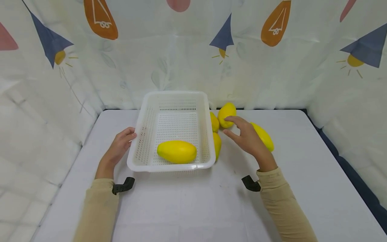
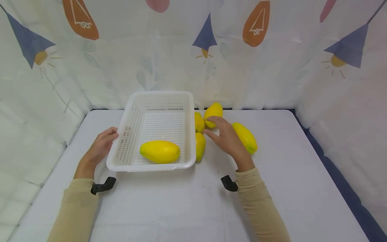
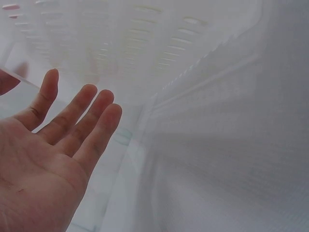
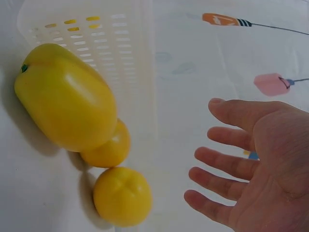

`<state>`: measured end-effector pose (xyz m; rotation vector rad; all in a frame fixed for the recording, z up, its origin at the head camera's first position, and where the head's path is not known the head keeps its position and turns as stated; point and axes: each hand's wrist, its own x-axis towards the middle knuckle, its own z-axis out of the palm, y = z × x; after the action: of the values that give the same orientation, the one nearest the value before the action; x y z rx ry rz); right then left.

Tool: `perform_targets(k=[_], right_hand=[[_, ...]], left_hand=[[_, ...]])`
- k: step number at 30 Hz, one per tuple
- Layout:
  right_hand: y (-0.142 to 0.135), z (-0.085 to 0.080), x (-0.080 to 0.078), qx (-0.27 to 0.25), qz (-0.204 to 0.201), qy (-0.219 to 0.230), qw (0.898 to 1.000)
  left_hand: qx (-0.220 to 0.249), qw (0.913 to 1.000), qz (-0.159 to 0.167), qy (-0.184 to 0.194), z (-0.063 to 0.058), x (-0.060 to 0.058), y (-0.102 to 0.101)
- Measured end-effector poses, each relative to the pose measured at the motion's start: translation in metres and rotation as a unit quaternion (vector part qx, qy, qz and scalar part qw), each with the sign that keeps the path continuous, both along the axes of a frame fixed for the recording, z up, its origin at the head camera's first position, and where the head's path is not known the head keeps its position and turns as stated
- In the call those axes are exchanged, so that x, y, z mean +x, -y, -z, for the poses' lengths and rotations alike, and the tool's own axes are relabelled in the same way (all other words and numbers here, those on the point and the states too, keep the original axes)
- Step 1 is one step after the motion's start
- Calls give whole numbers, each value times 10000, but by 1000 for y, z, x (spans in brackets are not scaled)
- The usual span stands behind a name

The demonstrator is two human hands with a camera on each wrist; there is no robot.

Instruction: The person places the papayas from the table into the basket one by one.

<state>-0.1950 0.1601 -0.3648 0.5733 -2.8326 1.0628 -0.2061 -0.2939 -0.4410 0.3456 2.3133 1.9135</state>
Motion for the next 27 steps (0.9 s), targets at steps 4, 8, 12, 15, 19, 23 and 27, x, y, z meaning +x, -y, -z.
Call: perform_targets(k=[4,8,12,15,19,23,27], right_hand=[[-3,0,0,-1,11,-108,9999],[-6,2,-2,12,-1,-247,9997],[-8,3,-2,31,10,-235,9997],[-10,3,-1,47,29,-168,9998],[-12,3,0,60,93,-81,9999],[-14,3,1,29,154,-46,9999],[-16,3,2,10,153,-85,9998]], left_hand=[[-12,10000,-12,2,-1,0,-1],[1,10000,-29,14,-1,0,-1],[-32,10000,-64,64,-1,0,-1],[-89,9999,-90,77,-1,1,-2],[-85,9999,-88,84,0,1,-1],[-25,9999,-50,93,1,1,-1],[-60,9999,-72,48,-1,1,-1]])
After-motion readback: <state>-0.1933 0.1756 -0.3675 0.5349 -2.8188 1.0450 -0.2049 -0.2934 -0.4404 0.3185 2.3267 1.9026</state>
